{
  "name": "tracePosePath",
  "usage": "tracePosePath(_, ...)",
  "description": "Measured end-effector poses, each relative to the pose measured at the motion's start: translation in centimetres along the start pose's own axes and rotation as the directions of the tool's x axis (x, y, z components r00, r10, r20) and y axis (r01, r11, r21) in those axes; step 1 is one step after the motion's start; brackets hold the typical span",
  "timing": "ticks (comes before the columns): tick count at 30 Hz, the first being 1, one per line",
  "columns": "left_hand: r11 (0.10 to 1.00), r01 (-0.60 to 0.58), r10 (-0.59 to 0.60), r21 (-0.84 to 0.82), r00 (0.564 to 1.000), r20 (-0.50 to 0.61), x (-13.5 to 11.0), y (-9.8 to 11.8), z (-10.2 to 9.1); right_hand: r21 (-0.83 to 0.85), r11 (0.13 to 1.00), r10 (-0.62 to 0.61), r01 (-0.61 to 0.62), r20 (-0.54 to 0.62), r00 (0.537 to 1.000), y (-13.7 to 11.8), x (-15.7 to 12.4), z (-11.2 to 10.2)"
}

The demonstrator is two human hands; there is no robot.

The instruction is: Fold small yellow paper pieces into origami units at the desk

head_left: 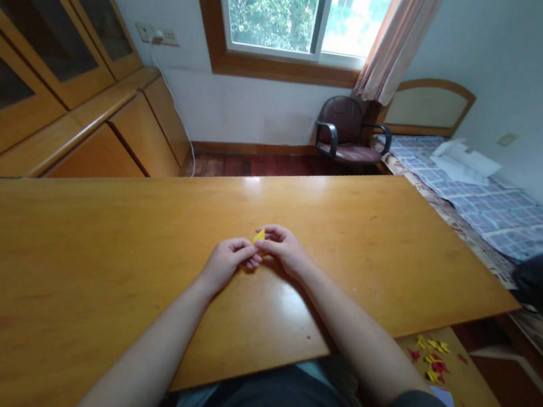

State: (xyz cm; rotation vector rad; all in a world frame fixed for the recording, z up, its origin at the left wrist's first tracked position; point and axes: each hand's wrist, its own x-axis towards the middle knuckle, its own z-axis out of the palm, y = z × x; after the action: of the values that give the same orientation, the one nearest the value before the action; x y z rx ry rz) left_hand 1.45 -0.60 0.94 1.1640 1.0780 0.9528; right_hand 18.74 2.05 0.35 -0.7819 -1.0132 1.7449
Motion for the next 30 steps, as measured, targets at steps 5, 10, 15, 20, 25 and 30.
tracePosePath(5, 1.000, 0.004, -0.004, 0.021, 1.000, 0.011, -0.15, 0.37, 0.28, -0.017, 0.998, -0.058, 0.057, -0.056, 0.997, 0.06, -0.01, 0.20)
tracePosePath(10, 0.999, 0.011, -0.011, 0.033, 1.000, 0.019, -0.09, 0.27, 0.29, -0.036, 0.996, -0.085, 0.082, -0.087, 0.993, -0.19, -0.05, 0.30)
tracePosePath(15, 1.000, 0.009, -0.010, 0.026, 1.000, 0.020, 0.02, 0.10, 0.35, -0.054, 0.995, -0.086, 0.083, -0.060, 0.994, -0.27, -0.06, 0.07)
tracePosePath(20, 0.999, -0.012, 0.011, 0.052, 1.000, 0.006, -0.03, 0.32, 0.56, -0.066, 0.995, -0.077, 0.076, -0.015, 0.997, -0.09, -0.17, 0.05)
tracePosePath(25, 0.995, -0.035, 0.034, 0.092, 0.999, 0.008, -0.10, 0.27, 0.78, -0.092, 0.990, -0.111, 0.107, -0.034, 0.993, 0.09, -0.16, 0.09)
tracePosePath(30, 0.995, -0.045, 0.044, 0.090, 0.999, 0.017, -0.14, 0.30, 0.82, -0.122, 0.983, -0.147, 0.135, -0.096, 0.984, -0.21, -0.09, 0.06)
